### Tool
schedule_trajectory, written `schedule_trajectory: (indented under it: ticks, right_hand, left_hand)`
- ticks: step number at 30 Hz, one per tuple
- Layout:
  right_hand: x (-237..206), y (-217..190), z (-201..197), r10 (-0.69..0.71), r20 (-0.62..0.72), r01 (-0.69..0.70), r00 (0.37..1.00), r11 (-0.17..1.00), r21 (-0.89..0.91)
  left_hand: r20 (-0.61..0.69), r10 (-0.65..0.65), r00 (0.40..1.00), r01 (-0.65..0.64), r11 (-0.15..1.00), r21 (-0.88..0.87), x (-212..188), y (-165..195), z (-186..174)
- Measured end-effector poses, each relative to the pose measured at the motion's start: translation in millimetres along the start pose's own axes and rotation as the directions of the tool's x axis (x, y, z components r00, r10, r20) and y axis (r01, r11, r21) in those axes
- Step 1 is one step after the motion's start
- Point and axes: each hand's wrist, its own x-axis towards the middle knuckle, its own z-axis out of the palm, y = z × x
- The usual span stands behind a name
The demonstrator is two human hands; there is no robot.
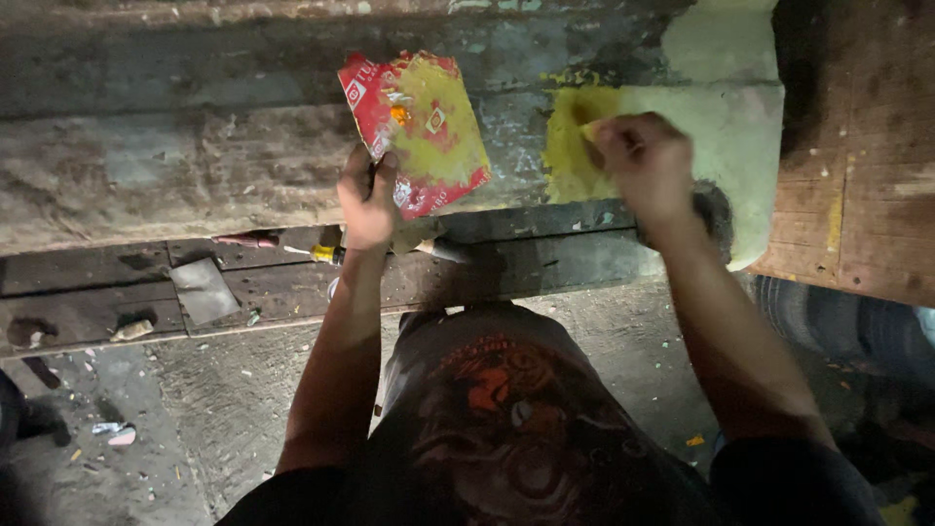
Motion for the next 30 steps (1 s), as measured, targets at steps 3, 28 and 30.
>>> schedule_trajectory:
  ticks: [3,28,30]
  right_hand:
    - [-4,-14,18,-0.050,0.227,0.140,0.973,0.906,-0.400]
    - [-51,3,-1,-0.053,-0.142,0.042,0.988,0.996,-0.079]
    - [-47,7,-6,0.213,-0.113,-0.183,0.970,0.956,0.231]
  left_hand:
    - [0.018,0.010,1.000,-0.010,1.000,0.001,1,1,0]
    - [0.018,-0.011,1.000,0.011,1.000,-0.004,-2,-12,-1]
    - [-0.003,-0.018,1.000,0.018,1.000,-0.023,-2,-13,-1]
